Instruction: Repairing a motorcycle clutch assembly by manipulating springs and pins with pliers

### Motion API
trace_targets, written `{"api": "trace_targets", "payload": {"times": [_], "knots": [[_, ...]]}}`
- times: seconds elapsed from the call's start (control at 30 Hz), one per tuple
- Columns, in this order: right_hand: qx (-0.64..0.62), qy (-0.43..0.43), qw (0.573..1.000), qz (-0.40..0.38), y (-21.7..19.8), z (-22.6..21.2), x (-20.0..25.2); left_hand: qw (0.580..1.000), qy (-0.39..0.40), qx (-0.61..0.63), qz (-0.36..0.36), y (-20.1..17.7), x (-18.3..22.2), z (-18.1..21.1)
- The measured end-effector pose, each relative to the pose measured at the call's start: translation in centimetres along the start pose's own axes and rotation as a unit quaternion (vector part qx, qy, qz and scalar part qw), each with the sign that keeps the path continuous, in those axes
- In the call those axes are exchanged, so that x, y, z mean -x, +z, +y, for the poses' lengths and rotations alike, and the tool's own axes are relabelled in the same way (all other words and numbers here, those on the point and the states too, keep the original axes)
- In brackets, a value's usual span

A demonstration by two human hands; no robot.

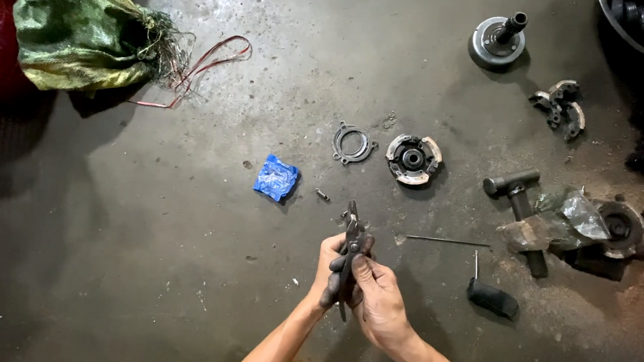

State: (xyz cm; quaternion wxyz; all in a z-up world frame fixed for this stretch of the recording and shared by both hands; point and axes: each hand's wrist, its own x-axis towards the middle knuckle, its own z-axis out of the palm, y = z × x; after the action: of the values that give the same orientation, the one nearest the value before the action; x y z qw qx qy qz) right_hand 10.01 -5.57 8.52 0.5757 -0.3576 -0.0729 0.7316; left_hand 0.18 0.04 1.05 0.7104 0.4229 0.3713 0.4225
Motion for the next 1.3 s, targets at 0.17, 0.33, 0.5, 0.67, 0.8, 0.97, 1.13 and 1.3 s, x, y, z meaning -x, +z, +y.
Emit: {"api": "trace_targets", "payload": {"times": [0.17,0.33,0.5,0.67,0.8,0.97,1.13,1.3], "knots": [[0.027,0.008,1.000,0.007,0.5,-0.3,0.3,0.999,-0.013,-0.039,0.022,0.2,0.3,0.6],[0.017,0.016,1.000,0.012,0.1,0.3,0.5,0.998,-0.051,-0.024,0.040,0.2,0.1,0.5],[0.008,0.017,1.000,0.011,-0.6,1.0,0.3,0.995,-0.055,-0.061,0.056,0.0,-0.1,0.0],[0.033,0.055,0.997,0.053,-0.2,0.4,0.6,0.997,-0.063,-0.006,0.048,-0.1,0.2,-0.6],[0.041,0.054,0.996,0.057,0.0,0.0,0.6,0.995,-0.086,-0.002,0.052,0.2,0.2,-0.2],[0.092,0.041,0.995,0.009,-1.0,-0.6,0.3,0.997,-0.055,-0.038,0.032,-0.2,0.3,-0.2],[0.132,0.083,0.988,0.000,-3.6,-1.1,-0.8,0.989,-0.088,-0.117,0.033,-1.1,0.2,0.4],[0.150,0.102,0.983,-0.024,-4.4,-2.0,-1.8,0.985,-0.128,-0.114,-0.005,-1.4,-0.3,3.3]]}}
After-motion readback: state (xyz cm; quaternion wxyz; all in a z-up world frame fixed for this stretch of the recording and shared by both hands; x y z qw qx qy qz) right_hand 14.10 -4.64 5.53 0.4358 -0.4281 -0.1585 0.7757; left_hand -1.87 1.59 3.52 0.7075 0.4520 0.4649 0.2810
